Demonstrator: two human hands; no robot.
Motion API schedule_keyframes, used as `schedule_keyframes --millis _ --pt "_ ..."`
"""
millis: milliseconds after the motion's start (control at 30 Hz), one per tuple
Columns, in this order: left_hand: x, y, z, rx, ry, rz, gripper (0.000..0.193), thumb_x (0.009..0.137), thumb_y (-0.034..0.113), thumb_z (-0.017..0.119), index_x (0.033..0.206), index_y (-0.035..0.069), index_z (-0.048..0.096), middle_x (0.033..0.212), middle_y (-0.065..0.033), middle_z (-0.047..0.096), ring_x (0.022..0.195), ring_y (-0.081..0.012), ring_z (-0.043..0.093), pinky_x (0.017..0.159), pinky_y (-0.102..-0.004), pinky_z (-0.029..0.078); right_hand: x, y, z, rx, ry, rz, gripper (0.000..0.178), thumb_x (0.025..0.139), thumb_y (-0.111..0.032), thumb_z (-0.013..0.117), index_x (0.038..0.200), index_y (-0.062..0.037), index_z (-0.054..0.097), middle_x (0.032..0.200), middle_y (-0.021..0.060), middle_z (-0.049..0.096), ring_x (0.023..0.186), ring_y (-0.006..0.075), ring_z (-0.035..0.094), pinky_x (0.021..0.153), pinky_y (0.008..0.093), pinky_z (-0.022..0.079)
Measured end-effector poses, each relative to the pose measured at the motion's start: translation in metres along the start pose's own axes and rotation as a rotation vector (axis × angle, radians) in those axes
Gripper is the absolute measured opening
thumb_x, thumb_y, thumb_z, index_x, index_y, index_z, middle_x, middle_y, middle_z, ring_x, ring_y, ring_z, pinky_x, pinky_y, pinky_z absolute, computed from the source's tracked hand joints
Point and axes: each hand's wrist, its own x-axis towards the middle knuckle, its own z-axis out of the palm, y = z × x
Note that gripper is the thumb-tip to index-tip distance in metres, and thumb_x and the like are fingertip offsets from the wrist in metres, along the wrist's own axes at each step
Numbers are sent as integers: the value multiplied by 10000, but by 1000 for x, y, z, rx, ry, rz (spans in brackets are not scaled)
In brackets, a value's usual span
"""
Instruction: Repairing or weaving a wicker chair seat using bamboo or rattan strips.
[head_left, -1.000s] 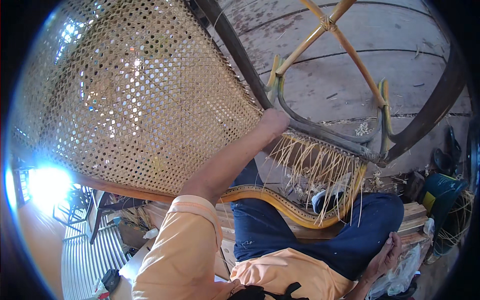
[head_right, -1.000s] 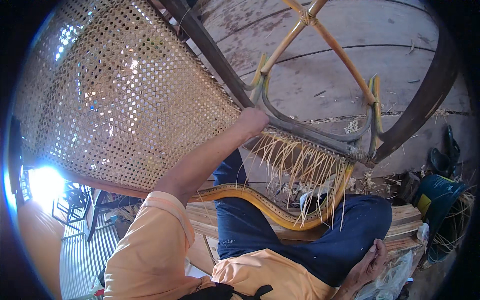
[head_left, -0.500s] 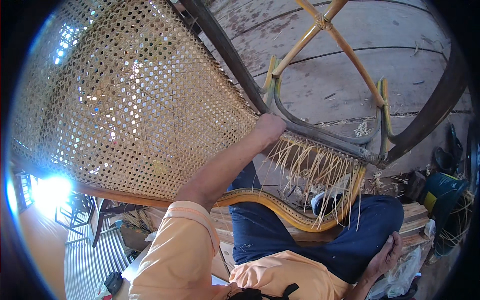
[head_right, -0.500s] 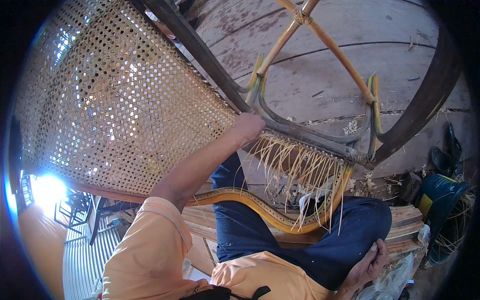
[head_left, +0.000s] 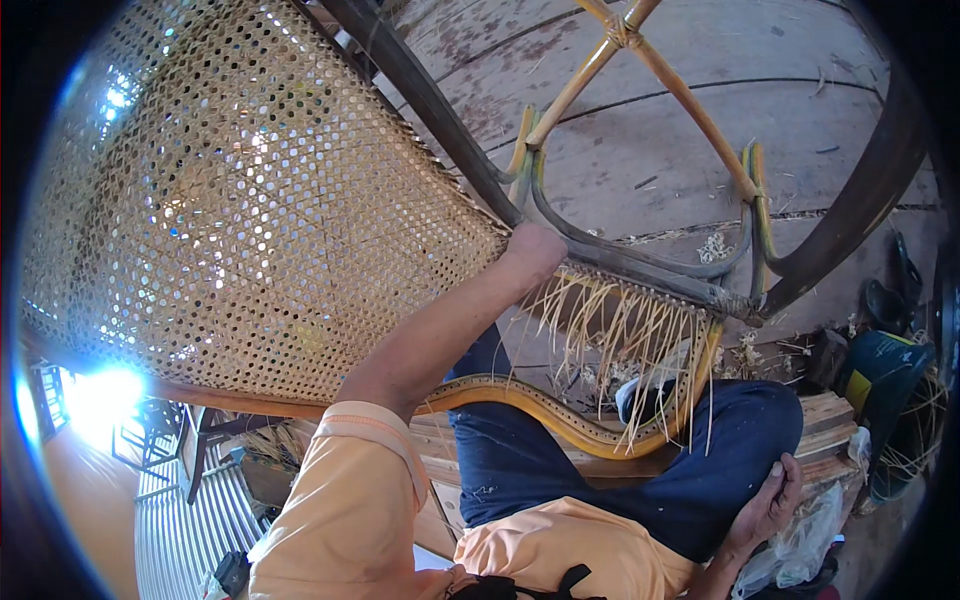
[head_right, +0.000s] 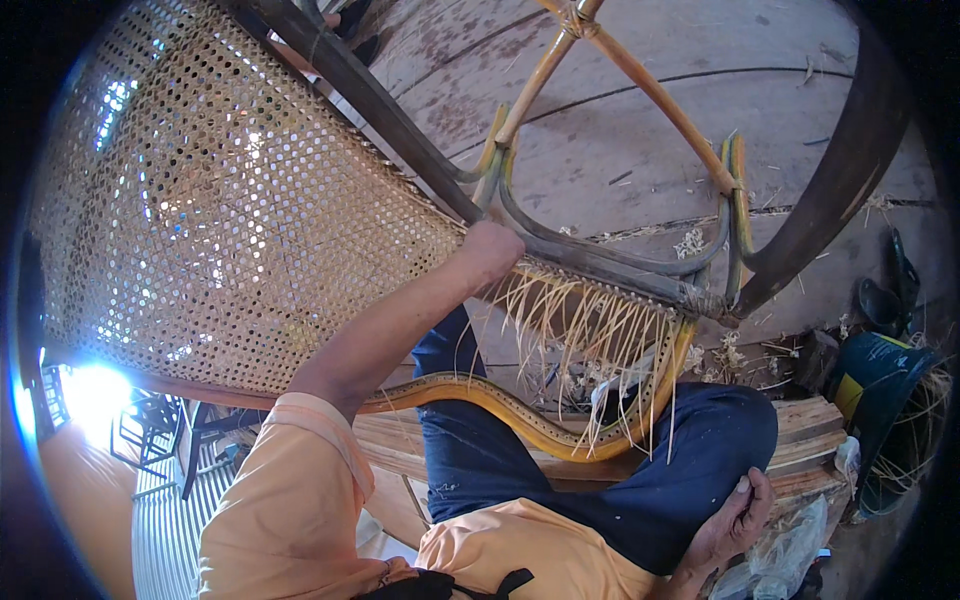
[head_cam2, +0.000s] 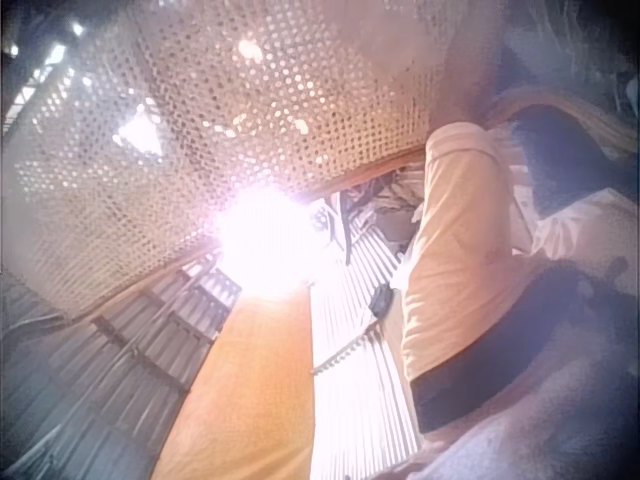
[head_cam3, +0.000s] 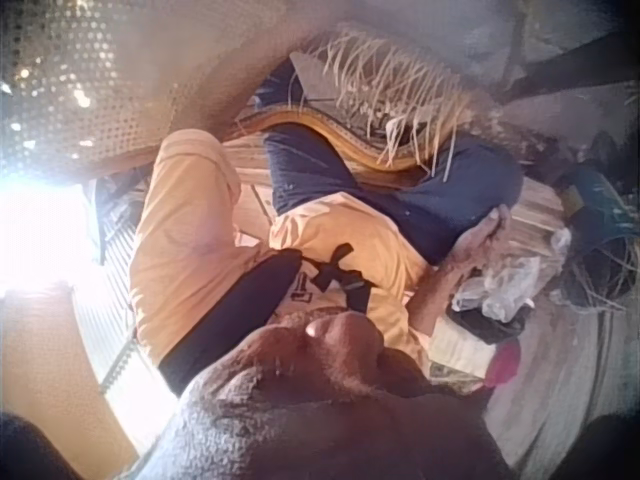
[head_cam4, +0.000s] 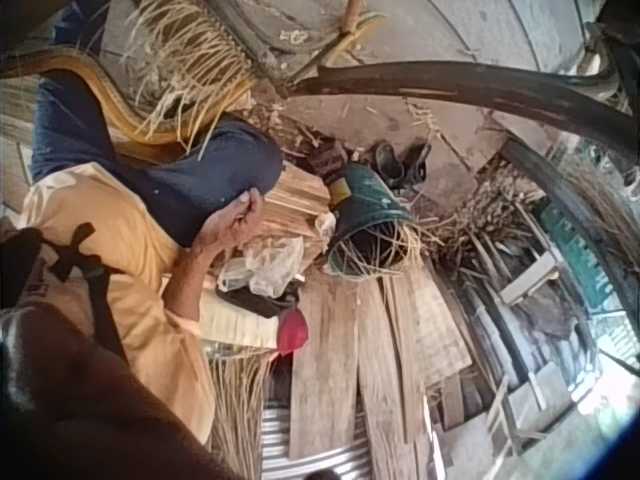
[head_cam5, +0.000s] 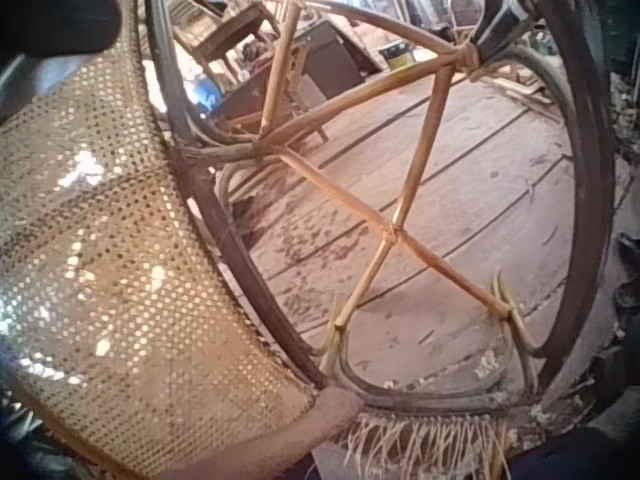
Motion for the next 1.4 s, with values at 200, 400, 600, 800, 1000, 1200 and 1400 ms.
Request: schedule_keyframes --millis 200,400,600,800,1000,1200,1400 --pt "11 10 -15 147 -113 -5 171 759 142 558 847 111 701 856 -73 676 801 -233 657 630 -365 515 4 -3 2 -38 3 11 166 897 -29 488 1038 19 562 993 77 567 920 155 521 846 257 405" --pt "19 3 -1 168 -90 -39 166 755 160 556 824 119 701 817 -64 678 780 -236 659 601 -367 513 3 2 4 -6 17 -11 166 891 -22 497 1039 19 561 996 72 570 920 148 522 853 259 407" --pt "12 17 2 245 -52 52 148 749 159 565 786 150 707 761 -17 676 750 -198 656 546 -344 482 6 2 4 12 11 -10 164 895 -21 490 1037 21 561 995 70 571 916 145 525 850 258 411" --pt "7 36 2 228 146 161 100 669 142 596 669 162 693 658 -34 644 668 -209 641 503 -337 469 5 0 -8 11 42 29 161 890 -28 493 1030 13 562 993 75 570 924 148 522 848 248 407" --pt "-13 26 12 90 85 -76 118 722 113 561 705 63 667 710 -134 636 725 -273 651 586 -380 514 5 1 -1 203 18 127 120 860 -17 525 962 -15 588 906 23 558 782 86 507 714 206 412" --pt "-3 24 25 101 61 -185 169 785 126 505 851 55 643 929 -144 623 785 -299 644 633 -395 520 -10 39 -92 153 372 310 112 870 -59 523 948 -35 600 796 -8 549 669 62 475 608 181 395" --pt "-13 36 36 -47 225 -301 196 793 142 477 840 46 641 899 -164 629 825 -330 624 684 -418 503 -51 67 -161 222 502 321 116 885 -60 513 967 -13 580 729 -11 523 622 40 441 550 162 359"
